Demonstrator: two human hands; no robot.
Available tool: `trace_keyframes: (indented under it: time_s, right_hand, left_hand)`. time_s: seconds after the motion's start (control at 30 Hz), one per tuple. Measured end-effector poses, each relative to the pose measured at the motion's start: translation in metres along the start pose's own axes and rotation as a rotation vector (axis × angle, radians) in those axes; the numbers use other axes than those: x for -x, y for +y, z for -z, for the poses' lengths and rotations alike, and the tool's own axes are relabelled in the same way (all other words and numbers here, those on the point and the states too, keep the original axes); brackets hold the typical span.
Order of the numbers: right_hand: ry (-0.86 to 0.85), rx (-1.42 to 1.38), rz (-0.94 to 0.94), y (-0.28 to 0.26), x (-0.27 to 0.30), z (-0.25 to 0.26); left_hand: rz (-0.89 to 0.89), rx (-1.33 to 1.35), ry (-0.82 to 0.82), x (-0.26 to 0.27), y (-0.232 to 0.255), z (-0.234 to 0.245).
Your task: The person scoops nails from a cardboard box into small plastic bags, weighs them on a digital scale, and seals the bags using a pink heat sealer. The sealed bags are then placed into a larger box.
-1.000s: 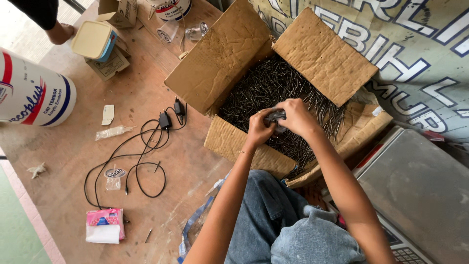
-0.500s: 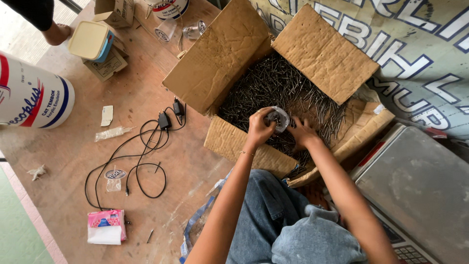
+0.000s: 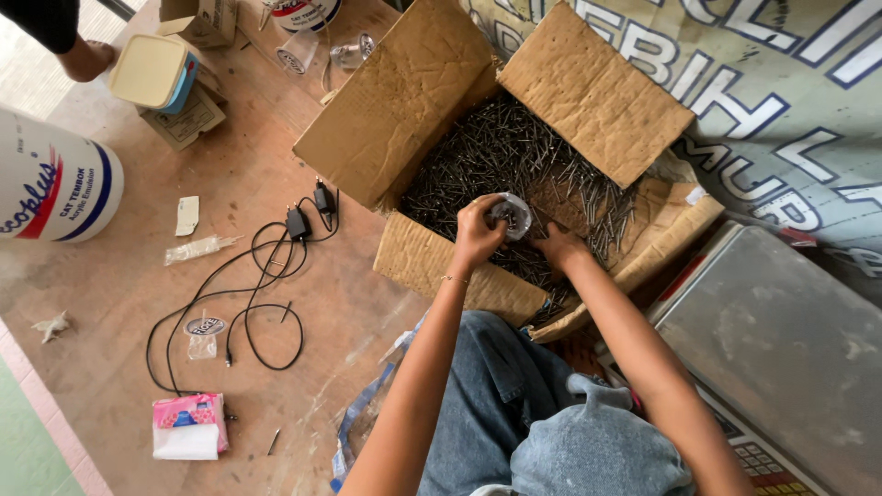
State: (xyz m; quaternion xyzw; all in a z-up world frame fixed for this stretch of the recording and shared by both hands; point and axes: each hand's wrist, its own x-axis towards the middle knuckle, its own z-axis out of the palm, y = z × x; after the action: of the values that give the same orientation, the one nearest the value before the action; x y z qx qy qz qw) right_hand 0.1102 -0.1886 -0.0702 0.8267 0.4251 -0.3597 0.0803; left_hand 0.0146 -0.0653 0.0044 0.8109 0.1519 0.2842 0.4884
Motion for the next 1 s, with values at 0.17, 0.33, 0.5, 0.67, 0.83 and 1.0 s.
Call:
trace_keyframes:
  time_s: [0.17, 0.33, 0.5, 0.67, 0.83, 1.0]
  right_hand:
    - [-0.003, 0.052, 0.050, 0.011, -0.006, -0.015]
    - [0.056, 0.095, 0.119, 0.020, 0.007, -0.006]
    - [0.176, -0.465, 0.096, 0.035, 0.055, 0.031]
    - [0.320, -0.556, 0.210, 0.028, 0.086, 0.076]
    - [0.512, -0.564, 0.367, -0.011, 0.070, 0.094]
    - [0.620, -0.439, 0.350, -0.029, 0.050, 0.083]
  left_hand:
    - [0.019, 0.004, 0.005, 0.000, 0.004, 0.000]
    - [0.014, 0.018, -0.013, 0.001, 0.006, 0.000]
    - [0.089, 0.071, -0.028, 0.007, 0.012, -0.002]
    - [0.045, 0.017, -0.064, 0.005, 0.004, -0.004]
    - [0.025, -0.007, -0.073, 0.000, -0.002, -0.005]
    - [0.020, -0.032, -0.051, 0.004, -0.007, -0.006]
